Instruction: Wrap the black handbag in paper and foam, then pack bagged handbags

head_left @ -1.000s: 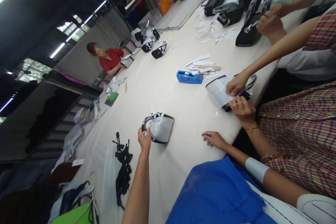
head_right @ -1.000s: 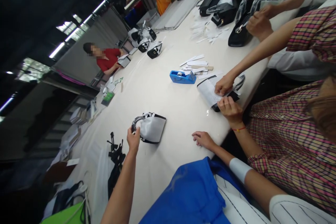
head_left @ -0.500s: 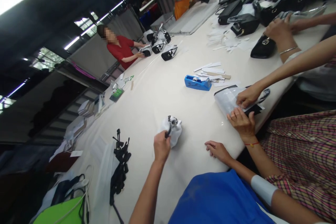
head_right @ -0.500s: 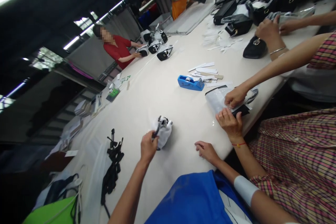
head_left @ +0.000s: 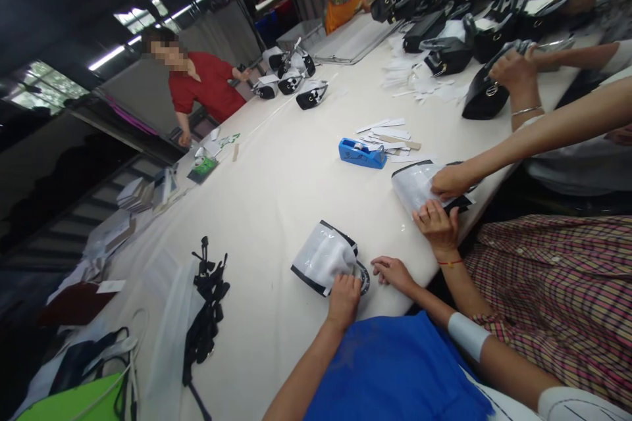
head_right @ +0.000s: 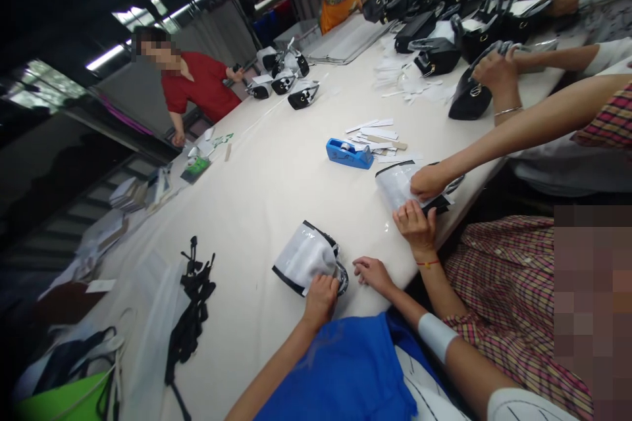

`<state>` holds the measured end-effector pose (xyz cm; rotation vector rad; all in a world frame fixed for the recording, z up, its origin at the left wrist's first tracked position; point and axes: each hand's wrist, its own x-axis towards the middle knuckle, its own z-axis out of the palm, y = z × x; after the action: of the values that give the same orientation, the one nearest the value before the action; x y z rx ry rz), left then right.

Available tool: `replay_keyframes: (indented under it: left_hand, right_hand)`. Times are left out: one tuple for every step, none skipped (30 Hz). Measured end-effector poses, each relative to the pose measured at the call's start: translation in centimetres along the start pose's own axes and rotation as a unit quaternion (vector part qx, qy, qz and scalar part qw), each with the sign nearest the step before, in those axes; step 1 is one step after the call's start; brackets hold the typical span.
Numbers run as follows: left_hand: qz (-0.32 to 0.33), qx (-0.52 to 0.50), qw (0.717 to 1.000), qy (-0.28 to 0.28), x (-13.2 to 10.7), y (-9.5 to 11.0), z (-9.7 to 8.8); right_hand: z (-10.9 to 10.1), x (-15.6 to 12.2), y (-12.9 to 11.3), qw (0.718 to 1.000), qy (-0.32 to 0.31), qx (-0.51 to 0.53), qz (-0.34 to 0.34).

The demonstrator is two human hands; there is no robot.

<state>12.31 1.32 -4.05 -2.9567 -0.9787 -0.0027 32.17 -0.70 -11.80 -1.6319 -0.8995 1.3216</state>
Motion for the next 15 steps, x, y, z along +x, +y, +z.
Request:
replay_keyframes:
  left_hand:
    - [0.006, 0.005, 1.0, 0.002, 0.0, 0.0, 0.2]
    - [0.011, 0.01, 1.0, 0.004, 0.0, 0.0, 0.3]
    - [0.015, 0.016, 1.0, 0.008, -0.1, 0.1, 0.5]
    - [0.018, 0.022, 1.0, 0.012, -0.1, 0.1, 0.7]
    - [0.02, 0.025, 0.999, 0.015, -0.1, 0.1, 1.0]
    - [0.021, 0.024, 0.999, 0.019, -0.1, 0.0, 1.2]
    - [0.024, 0.017, 0.999, 0.026, 0.0, -0.1, 1.6]
    - [0.027, 0.007, 0.999, 0.035, 0.0, -0.2, 1.9]
    - [0.028, -0.005, 0.999, 0.044, 0.1, -0.3, 2.2]
    - [0.028, -0.016, 0.998, 0.053, 0.2, -0.5, 2.6]
    - [0.027, -0.024, 0.997, 0.062, 0.3, -0.6, 2.9]
    - [0.026, -0.028, 0.997, 0.07, 0.3, -0.8, 3.2]
    - [0.023, -0.032, 0.996, 0.075, 0.3, -1.0, 3.5]
    - [0.02, -0.035, 0.996, 0.079, 0.2, -1.1, 3.8]
    - [0.017, -0.039, 0.996, 0.083, 0.1, -1.3, 4.0]
  right_hand:
    - [0.0, -0.1, -0.5, 1.0, 0.016, -0.005, 0.005]
    - [0.0, -0.3, -1.1, 0.999, 0.039, -0.008, 0.008]
    - [0.2, -0.6, -2.0, 0.997, 0.071, -0.016, -0.001]
    - [0.4, -1.0, -3.0, 0.993, 0.105, -0.033, -0.031]
    - [0.7, -1.4, -4.2, 0.985, 0.137, -0.063, -0.08]
    - [1.2, -1.9, -5.4, 0.971, 0.158, -0.106, -0.148]
    - [1.9, -2.3, -6.7, 0.948, 0.162, -0.158, -0.226]
    - [2.6, -2.7, -7.9, 0.92, 0.147, -0.21, -0.298]
    - [3.4, -2.9, -9.0, 0.891, 0.119, -0.258, -0.354]
    - [4.2, -3.0, -9.9, 0.869, 0.085, -0.295, -0.387]
    - [5.0, -2.9, -10.5, 0.853, 0.053, -0.327, -0.404]
    - [5.7, -2.8, -11.0, 0.841, 0.026, -0.354, -0.408]
    - [6.3, -2.5, -11.2, 0.833, 0.006, -0.376, -0.406]
    - [6.9, -2.3, -11.2, 0.828, -0.004, -0.391, -0.402]
    - [7.3, -2.0, -11.2, 0.825, -0.007, -0.4, -0.398]
